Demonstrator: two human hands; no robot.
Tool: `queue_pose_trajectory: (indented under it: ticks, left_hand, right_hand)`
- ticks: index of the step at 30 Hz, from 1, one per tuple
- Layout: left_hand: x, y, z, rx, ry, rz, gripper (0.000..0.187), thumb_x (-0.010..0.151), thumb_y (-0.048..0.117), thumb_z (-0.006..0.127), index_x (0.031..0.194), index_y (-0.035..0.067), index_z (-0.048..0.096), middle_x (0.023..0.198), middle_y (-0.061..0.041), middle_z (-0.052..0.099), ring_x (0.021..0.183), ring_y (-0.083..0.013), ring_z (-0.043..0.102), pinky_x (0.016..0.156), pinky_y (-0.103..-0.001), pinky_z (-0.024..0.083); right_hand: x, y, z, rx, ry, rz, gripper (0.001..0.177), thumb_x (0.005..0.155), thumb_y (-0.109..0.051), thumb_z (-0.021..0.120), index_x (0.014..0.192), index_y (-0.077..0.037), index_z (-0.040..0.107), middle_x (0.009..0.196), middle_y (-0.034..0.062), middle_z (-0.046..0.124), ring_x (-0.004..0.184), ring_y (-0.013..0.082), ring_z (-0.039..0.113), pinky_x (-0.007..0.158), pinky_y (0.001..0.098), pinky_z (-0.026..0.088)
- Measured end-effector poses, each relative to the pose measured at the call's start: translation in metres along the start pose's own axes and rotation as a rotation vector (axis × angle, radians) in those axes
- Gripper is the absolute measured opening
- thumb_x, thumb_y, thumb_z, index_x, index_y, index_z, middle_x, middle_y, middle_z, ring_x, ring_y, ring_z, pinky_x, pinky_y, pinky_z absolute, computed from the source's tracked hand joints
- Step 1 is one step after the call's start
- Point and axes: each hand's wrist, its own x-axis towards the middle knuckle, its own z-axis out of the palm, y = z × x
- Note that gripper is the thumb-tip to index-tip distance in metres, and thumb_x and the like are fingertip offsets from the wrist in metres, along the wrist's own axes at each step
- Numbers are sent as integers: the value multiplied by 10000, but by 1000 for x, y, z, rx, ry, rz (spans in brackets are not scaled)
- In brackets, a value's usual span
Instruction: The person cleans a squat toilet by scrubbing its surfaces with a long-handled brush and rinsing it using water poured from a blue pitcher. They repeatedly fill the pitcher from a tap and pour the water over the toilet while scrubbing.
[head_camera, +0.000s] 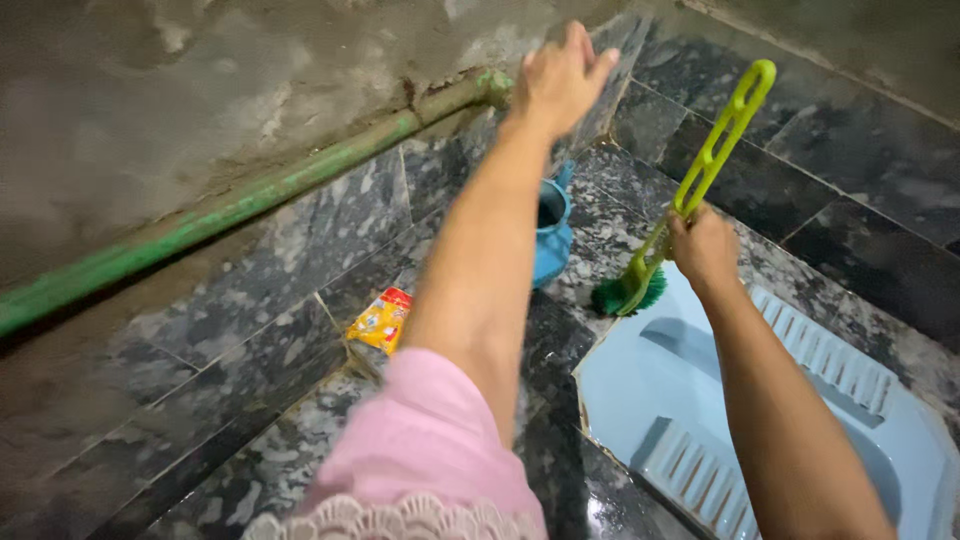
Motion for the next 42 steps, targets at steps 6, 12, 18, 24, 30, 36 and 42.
queue_pose_trajectory:
  ticks: [6, 12, 18, 24, 30, 36, 42]
  left_hand:
    - [-16, -44, 6, -737, 455, 147, 349, 980, 367, 650, 1060, 28, 640, 1262, -131, 662, 1091, -270, 673, 984, -390, 510]
    - [-200, -96, 86, -13, 416, -625, 547, 991, 544, 575, 1158, 33, 675, 1131, -248, 692, 1077, -445, 634, 943, -568, 458]
    - [-221, -96, 108, -125, 220, -349, 607, 997, 618, 603, 970, 24, 726, 943, -271, 713, 911, -486, 669, 806, -569, 503]
    - [-204, -18, 73, -50, -123, 58, 536, 841, 602, 740, 920, 73, 770, 901, -216, 739, 878, -422, 702, 786, -529, 538]
    - [-212, 79, 106, -75, -392, 230, 531, 732, 578, 778, 1069, 170, 805, 954, -175, 758, 914, -383, 718, 817, -496, 557]
    - [-235, 161, 136, 60, -495, 316, 450, 732, 480, 809, 1027, 141, 794, 1012, -165, 757, 957, -342, 727, 860, -480, 568]
    - [-241, 182, 146, 188, -581, 496, 358, 802, 432, 807, 962, 114, 772, 986, -175, 749, 978, -357, 724, 873, -481, 570]
  right_hand:
    - [-27, 18, -21, 280, -49, 195, 291, 1035, -302, 611, 1199, -66, 658, 862, 140, 759, 749, 280, 771, 735, 407, 589]
    - [-43, 23, -45, 548, -1, 171, 349, 1016, -167, 603, 1335, -42, 538, 1018, 118, 711, 764, 228, 748, 628, 351, 648]
    - [-43, 75, -85, 656, -160, 187, 353, 1020, -144, 628, 1354, -45, 570, 1055, 115, 701, 875, 199, 724, 705, 344, 657]
    - [-70, 133, -117, 653, -349, 317, 262, 984, -144, 653, 1225, -43, 662, 1062, 59, 712, 966, 159, 704, 848, 337, 633]
    - [-103, 185, -115, 649, -417, 392, 248, 898, -101, 716, 1138, -45, 740, 1059, 70, 744, 921, 176, 702, 815, 328, 594]
    - [-125, 201, -117, 669, -523, 342, 259, 775, -123, 765, 1015, -43, 712, 982, 55, 730, 931, 174, 723, 829, 293, 616]
    - [-134, 211, -117, 635, -552, 205, 257, 693, -54, 778, 925, -69, 668, 899, 42, 711, 840, 175, 674, 731, 303, 561]
